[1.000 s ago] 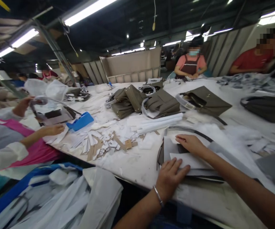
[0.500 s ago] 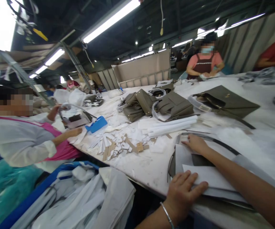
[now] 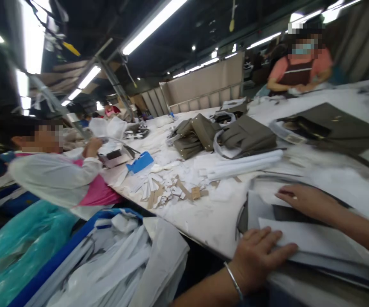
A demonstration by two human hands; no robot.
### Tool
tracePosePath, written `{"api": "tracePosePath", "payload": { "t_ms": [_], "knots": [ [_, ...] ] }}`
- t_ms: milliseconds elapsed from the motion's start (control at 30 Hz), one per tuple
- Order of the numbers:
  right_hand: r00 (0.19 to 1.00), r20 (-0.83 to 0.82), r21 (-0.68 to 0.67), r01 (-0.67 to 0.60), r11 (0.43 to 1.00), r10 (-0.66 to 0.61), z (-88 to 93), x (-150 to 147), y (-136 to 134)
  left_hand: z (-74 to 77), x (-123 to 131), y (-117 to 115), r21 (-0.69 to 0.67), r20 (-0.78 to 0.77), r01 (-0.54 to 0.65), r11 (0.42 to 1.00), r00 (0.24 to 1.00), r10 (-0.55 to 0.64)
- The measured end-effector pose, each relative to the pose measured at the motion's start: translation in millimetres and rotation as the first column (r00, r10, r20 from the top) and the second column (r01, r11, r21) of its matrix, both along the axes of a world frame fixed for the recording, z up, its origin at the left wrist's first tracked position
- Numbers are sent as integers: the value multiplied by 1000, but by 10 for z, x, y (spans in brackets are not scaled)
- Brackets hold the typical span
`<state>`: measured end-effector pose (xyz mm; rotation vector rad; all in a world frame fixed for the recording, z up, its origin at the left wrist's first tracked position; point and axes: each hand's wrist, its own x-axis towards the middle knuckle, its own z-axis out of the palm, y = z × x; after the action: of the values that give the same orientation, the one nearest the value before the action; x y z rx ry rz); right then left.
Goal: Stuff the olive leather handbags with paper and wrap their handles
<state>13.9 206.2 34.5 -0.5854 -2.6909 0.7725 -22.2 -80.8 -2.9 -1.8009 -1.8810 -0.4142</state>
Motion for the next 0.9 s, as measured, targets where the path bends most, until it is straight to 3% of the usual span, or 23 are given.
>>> {"api": "tracePosePath", "payload": {
  "t_ms": [67,133,233,467,667,767,900],
  "knots": [
    [994,111,42,-4,999,-1,221,67,-96,-22,54,31,71,53,23,997,998,-27],
    [968,244,105,25,994,-50,290,85,-102,-20,108,28,104,98,41,994,994,-51],
    [924,359,157,76,985,-128,193,46,-84,12,178,-27,151,146,45,987,987,-67],
    [900,355,107,229,967,-252,-98,-282,-105,-18,205,-58,165,127,45,985,990,-66],
    [932,293,-223,284,933,-214,-92,-328,-59,-52,186,-52,128,131,51,990,989,-68],
    [962,195,-453,262,852,-192,-44,-252,-132,-40,188,-59,151,138,59,987,987,-81],
    [985,81,-701,165,694,-152,58,-165,-256,-26,190,-65,140,138,61,988,987,-81]
  ]
}}
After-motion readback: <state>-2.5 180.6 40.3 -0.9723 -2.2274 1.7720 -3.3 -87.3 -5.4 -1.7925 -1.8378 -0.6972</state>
